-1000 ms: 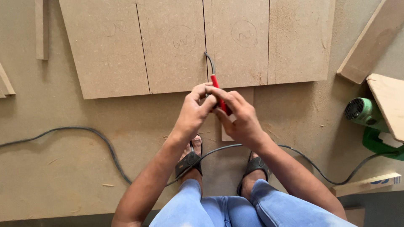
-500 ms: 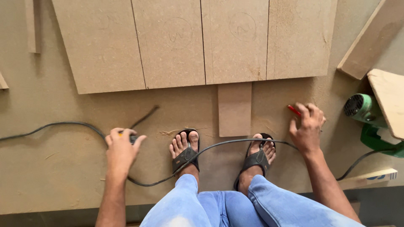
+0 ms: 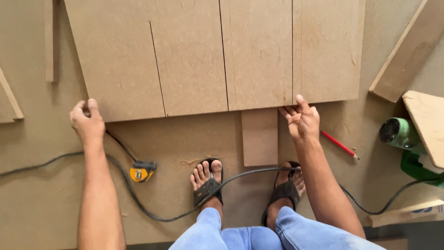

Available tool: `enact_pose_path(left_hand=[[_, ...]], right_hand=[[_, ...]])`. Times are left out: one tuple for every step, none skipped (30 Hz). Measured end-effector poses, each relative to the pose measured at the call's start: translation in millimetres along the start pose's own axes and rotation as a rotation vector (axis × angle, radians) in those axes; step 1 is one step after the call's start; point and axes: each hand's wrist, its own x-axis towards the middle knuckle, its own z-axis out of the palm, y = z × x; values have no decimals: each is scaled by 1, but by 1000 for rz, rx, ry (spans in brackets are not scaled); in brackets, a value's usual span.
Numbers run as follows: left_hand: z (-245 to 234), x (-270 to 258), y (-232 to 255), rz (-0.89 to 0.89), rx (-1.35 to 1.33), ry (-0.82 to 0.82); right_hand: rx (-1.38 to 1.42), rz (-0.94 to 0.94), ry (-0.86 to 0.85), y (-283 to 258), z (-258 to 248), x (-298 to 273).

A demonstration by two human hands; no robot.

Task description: The person uses a circular saw to cut along lines marked on a wooden board, then measures and marks the board with a tape measure and pencil.

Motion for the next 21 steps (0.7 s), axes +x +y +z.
enact_pose_path(left_hand=[[5, 12, -5, -71, 41, -68], [8, 24, -8, -144, 80, -134], [10, 32, -8, -217, 120, -202], [9, 37, -7, -194, 138, -222], [5, 41, -5, -171, 156, -242], [2, 41, 0, -149, 174, -262], [-2, 40, 6, -123, 147, -255], [-11, 34, 13, -104, 124, -251], [-20, 28, 22, -85, 101, -246], [-29, 22, 32, -99, 98, -236], [-39, 15, 42, -113, 95, -226], [-50, 7, 52, -132, 94, -208], [-60, -2, 62, -148, 93, -212], [-70, -11, 70, -164, 94, -212], [-79, -18, 77, -180, 94, -213], [-87, -28, 81, -233, 86, -229], [-95, -40, 82, -286, 77, -246], [-101, -48, 83, -329, 63, -266], [-107, -59, 81, -328, 48, -240], [-112, -72, 77, -322, 30, -220], [-117, -86, 71, -317, 13, -201]], right_hand=[[-12, -7, 4, 1, 1, 1], [-26, -14, 6, 2, 1, 2], [-41, -21, 8, 3, 0, 3], [-46, -25, 16, 3, 0, 5], [-52, -29, 25, 2, -2, 7], [-59, -33, 34, 1, -5, 9], [-64, -62, 47, -1, -9, 12], [-74, -84, 62, -4, -14, 14], [-83, -107, 77, -9, -18, 14], [-120, -135, 99, -20, -23, 11], [-156, -163, 121, -32, -25, 4], [-194, -189, 135, -38, -19, 2], [-181, -227, 140, -45, -11, -4], [-165, -264, 141, -56, -3, -12], [-206, -287, 107, -66, 6, -20], [-248, -309, 76, -75, 10, -32], [-289, -332, 46, -81, 15, -40], [-288, -343, 16, -85, 20, -45], [-288, -354, -14, -87, 23, -48], [-287, -369, -37, -90, 24, -50], [-333, -375, -68, -94, 24, -49]])
